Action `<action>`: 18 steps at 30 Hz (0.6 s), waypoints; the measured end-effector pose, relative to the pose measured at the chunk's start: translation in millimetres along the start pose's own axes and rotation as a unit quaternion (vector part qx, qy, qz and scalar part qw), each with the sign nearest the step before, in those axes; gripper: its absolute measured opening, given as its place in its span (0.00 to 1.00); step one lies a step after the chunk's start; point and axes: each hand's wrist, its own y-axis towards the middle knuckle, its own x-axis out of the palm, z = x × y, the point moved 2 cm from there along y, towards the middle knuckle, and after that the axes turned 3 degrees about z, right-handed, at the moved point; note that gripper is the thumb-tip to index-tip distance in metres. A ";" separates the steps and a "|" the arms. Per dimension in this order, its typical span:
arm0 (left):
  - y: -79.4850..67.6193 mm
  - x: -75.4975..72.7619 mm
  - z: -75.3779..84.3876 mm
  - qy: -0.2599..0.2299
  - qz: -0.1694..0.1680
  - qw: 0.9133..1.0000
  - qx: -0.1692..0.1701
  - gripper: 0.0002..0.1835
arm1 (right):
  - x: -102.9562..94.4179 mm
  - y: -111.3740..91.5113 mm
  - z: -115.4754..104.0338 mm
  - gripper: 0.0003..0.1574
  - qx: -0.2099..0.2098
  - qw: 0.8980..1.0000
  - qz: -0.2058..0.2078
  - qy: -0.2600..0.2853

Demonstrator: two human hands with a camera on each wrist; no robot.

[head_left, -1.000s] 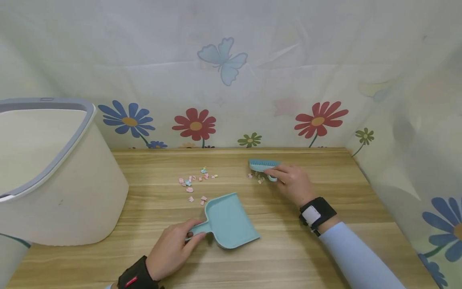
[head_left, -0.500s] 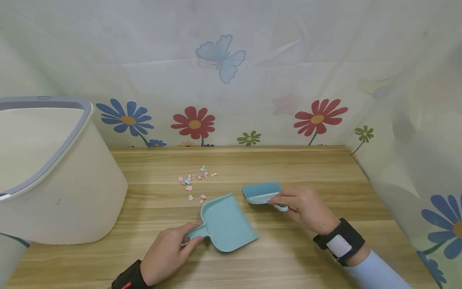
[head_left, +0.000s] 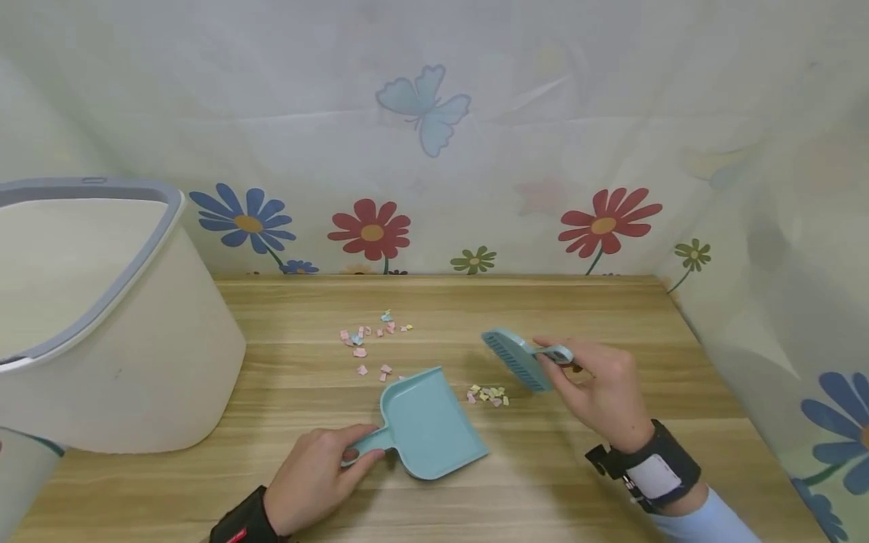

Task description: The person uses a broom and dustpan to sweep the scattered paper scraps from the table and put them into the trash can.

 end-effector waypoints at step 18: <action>4.1 1.8 4.9 0.002 0.012 1.000 0.022 0.17 | 62.4 17.5 -45.4 0.08 0.001 0.996 -0.004 -0.088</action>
